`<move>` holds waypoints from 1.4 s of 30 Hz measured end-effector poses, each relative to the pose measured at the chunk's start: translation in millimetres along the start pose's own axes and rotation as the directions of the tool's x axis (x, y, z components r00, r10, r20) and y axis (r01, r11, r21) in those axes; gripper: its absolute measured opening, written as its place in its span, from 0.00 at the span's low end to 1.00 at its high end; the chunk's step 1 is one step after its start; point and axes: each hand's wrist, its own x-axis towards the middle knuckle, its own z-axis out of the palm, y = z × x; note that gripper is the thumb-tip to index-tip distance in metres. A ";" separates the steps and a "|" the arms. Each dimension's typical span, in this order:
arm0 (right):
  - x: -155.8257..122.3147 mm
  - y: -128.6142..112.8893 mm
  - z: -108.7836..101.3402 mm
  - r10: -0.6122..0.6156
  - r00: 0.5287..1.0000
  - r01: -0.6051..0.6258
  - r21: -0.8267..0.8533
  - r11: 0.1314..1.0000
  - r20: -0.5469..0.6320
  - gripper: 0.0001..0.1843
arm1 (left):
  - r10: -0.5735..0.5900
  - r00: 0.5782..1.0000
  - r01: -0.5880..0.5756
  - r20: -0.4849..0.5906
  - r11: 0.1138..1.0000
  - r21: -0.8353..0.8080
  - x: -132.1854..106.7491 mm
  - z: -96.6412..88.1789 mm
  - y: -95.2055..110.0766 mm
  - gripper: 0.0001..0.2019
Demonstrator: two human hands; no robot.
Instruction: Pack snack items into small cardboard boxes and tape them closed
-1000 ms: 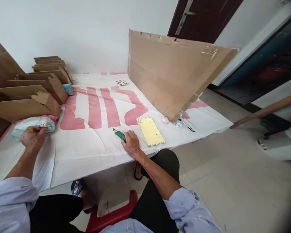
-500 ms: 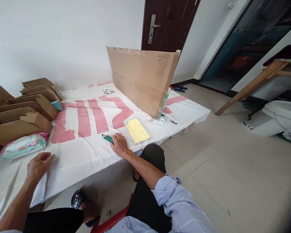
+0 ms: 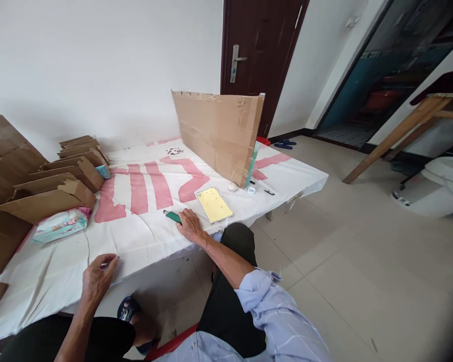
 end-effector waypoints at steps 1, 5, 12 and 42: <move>-0.1 0.5 -0.2 -0.002 1.000 0.002 -0.002 1.000 0.000 0.11 | 0.029 1.000 -0.029 -0.003 0.999 0.019 -3.2 2.6 -0.3 0.24; -1.3 2.4 -0.7 -0.014 1.000 0.014 -0.005 1.000 -0.003 0.12 | 0.166 0.986 -0.164 -0.016 0.983 0.079 -13.6 9.8 -2.4 0.22; -3.1 4.0 -3.7 -0.026 1.000 0.026 -0.001 1.000 0.000 0.14 | 0.275 0.959 -0.269 -0.071 0.959 0.090 -30.5 16.1 -9.6 0.20; -1.8 42.6 -0.5 0.105 0.976 -0.111 -0.020 0.994 -0.190 0.18 | 0.297 0.941 -0.312 -0.161 0.947 -0.081 -90.7 29.7 6.5 0.13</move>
